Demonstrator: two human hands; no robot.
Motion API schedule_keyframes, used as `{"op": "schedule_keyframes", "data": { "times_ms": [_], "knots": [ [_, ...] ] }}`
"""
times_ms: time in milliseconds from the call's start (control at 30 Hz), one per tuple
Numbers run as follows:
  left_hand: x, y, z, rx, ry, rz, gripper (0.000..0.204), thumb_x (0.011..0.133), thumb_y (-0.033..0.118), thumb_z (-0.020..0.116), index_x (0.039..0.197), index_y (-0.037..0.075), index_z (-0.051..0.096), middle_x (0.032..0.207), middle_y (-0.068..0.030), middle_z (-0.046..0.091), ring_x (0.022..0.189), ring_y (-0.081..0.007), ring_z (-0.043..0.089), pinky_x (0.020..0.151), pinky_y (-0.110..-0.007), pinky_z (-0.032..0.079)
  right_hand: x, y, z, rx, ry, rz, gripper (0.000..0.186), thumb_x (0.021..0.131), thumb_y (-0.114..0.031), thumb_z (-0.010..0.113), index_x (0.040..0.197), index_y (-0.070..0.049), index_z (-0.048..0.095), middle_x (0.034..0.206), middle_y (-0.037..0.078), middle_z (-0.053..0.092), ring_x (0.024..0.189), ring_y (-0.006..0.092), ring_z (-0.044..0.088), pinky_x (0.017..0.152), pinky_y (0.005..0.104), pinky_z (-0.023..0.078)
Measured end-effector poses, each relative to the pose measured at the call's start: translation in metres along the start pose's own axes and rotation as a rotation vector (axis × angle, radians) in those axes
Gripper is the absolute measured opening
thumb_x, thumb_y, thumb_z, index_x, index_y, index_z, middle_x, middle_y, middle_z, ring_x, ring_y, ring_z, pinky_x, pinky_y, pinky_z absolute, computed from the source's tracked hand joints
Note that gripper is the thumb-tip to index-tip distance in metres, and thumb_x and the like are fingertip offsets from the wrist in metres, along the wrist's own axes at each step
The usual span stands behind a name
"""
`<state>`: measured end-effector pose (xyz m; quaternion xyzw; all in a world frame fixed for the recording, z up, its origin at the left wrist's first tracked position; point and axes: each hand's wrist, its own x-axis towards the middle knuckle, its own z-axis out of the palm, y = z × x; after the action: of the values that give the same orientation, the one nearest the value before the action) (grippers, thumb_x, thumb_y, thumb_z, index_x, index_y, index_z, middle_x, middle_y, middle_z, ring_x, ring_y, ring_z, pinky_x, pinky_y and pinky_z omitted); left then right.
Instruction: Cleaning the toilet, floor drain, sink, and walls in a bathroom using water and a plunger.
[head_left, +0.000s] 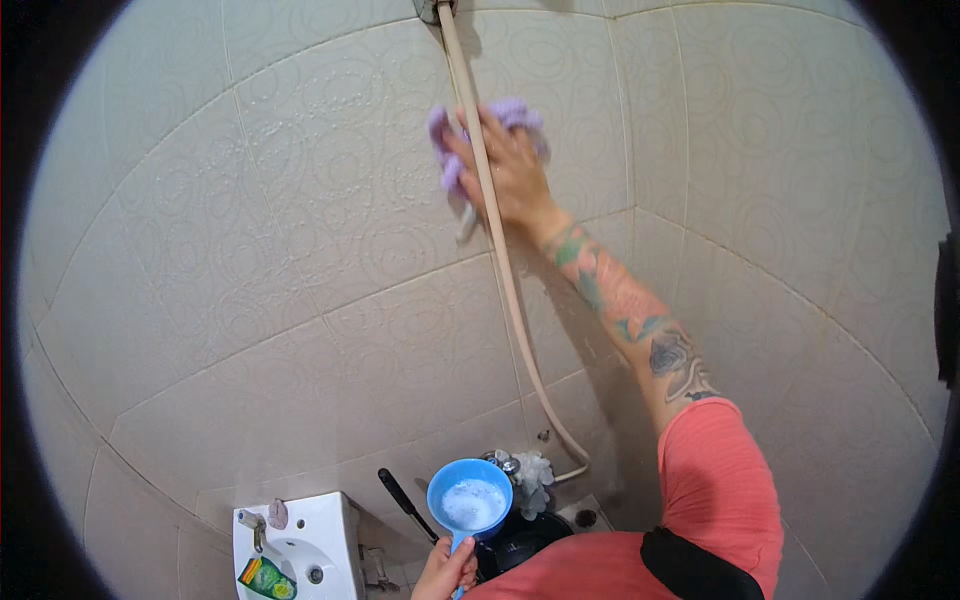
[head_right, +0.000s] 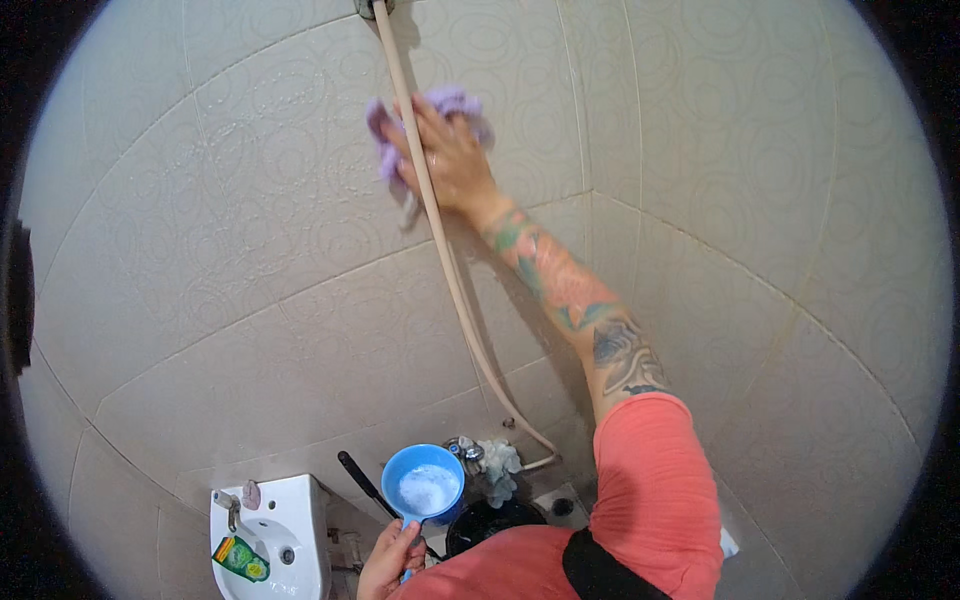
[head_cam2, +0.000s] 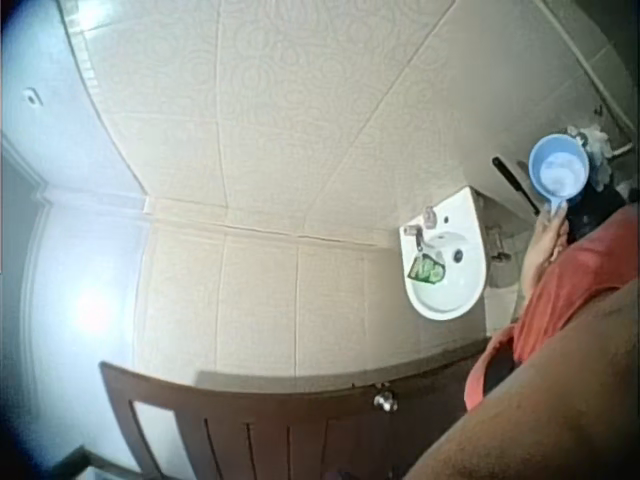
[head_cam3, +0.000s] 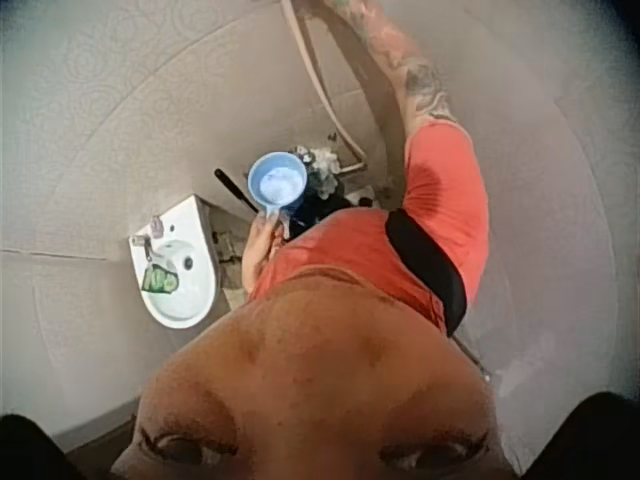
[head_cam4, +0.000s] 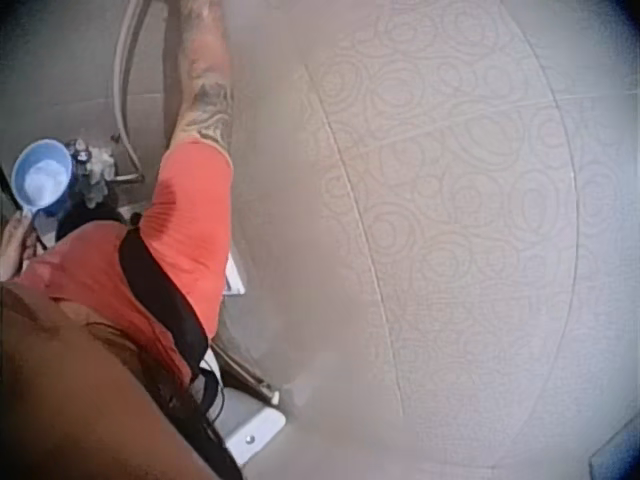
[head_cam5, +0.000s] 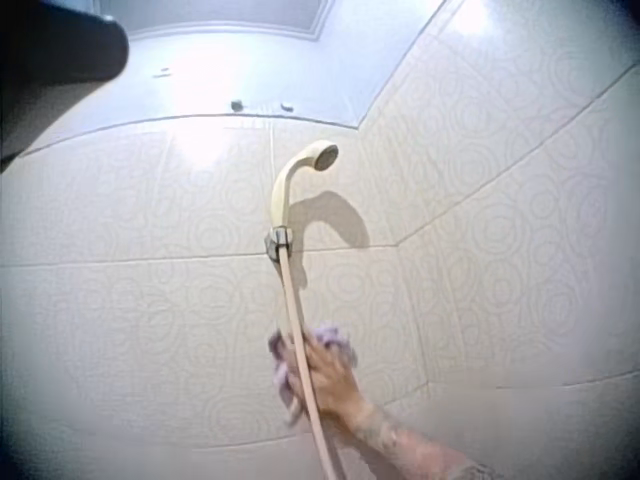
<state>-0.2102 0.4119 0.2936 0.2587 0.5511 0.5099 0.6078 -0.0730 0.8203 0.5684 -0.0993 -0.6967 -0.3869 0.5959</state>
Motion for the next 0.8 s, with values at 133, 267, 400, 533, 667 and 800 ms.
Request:
{"op": "schedule_keyframes", "data": {
  "times_ms": [133, 267, 400, 533, 667, 800],
  "knots": [
    [0.012, 0.002, 0.007, -0.016, 0.017, 0.031, 0.019, 0.098, 0.029, 0.057, 0.095, 0.015, 0.045, 0.061, 0.0066, 0.04, 0.043, -0.0038, 0.034, 0.036, -0.019, 0.025, 0.063, 0.063, 0.003, -0.245, 0.038, -0.069, 0.052, 0.09, -0.034, 0.054, 0.138, -0.013, 0.053, 0.148, 0.008, 0.044, 0.141, 0.0237, 0.035, 0.097, 0.0471, 0.033],
    [0.016, 0.006, 0.014, -0.032, 0.028, 0.033, 0.019, 0.098, 0.028, 0.057, 0.092, 0.015, 0.044, 0.06, 0.0067, 0.039, 0.042, -0.0042, 0.033, 0.036, -0.02, 0.025, 0.091, 0.132, -0.01, -0.282, 0.075, 0.105, 0.044, 0.094, -0.033, 0.05, 0.136, -0.021, 0.055, 0.146, 0.007, 0.046, 0.139, 0.0243, 0.037, 0.105, 0.0562, 0.026],
    [0.025, 0.002, 0.014, -0.107, 0.013, 0.013, 0.019, 0.098, 0.028, 0.057, 0.092, 0.015, 0.044, 0.059, 0.0071, 0.038, 0.041, -0.0038, 0.032, 0.035, -0.019, 0.025, 0.094, 0.141, -0.023, -0.35, 0.162, 0.66, 0.046, 0.099, -0.026, 0.043, 0.136, 0.001, 0.048, 0.142, 0.02, 0.045, 0.136, 0.0356, 0.036, 0.112, 0.0471, 0.027],
    [0.029, 0.0, 0.014, -0.13, -0.018, -0.025, 0.018, 0.098, 0.029, 0.058, 0.098, 0.016, 0.046, 0.062, 0.0073, 0.039, 0.045, -0.0032, 0.034, 0.038, -0.02, 0.025, 0.094, 0.094, 0.001, -0.199, 0.207, 0.27, 0.05, 0.098, -0.03, 0.044, 0.138, 0.0, 0.048, 0.147, 0.021, 0.041, 0.136, 0.0359, 0.037, 0.11, 0.0533, 0.026],
    [0.044, -0.006, 0.009, -0.1, 0.021, -0.078, 0.024, 0.098, 0.03, 0.056, 0.098, 0.013, 0.041, 0.062, 0.001, 0.039, 0.048, -0.007, 0.035, 0.045, -0.025, 0.03, 0.092, 0.064, 0.004, -0.325, 0.156, 0.125, 0.051, 0.099, -0.031, 0.043, 0.141, -0.002, 0.044, 0.147, 0.021, 0.041, 0.136, 0.0351, 0.037, 0.11, 0.0541, 0.026],
    [0.045, -0.002, 0.013, -0.089, -0.042, -0.072, 0.024, 0.099, 0.03, 0.055, 0.097, 0.013, 0.039, 0.062, 0.0002, 0.04, 0.048, -0.0073, 0.033, 0.044, -0.025, 0.03, 0.07, 0.13, -0.047, -0.153, 0.192, 0.469, 0.056, 0.1, -0.034, 0.043, 0.146, -0.003, 0.037, 0.147, 0.018, 0.042, 0.136, 0.0351, 0.039, 0.113, 0.0524, 0.024]
  ]
}}
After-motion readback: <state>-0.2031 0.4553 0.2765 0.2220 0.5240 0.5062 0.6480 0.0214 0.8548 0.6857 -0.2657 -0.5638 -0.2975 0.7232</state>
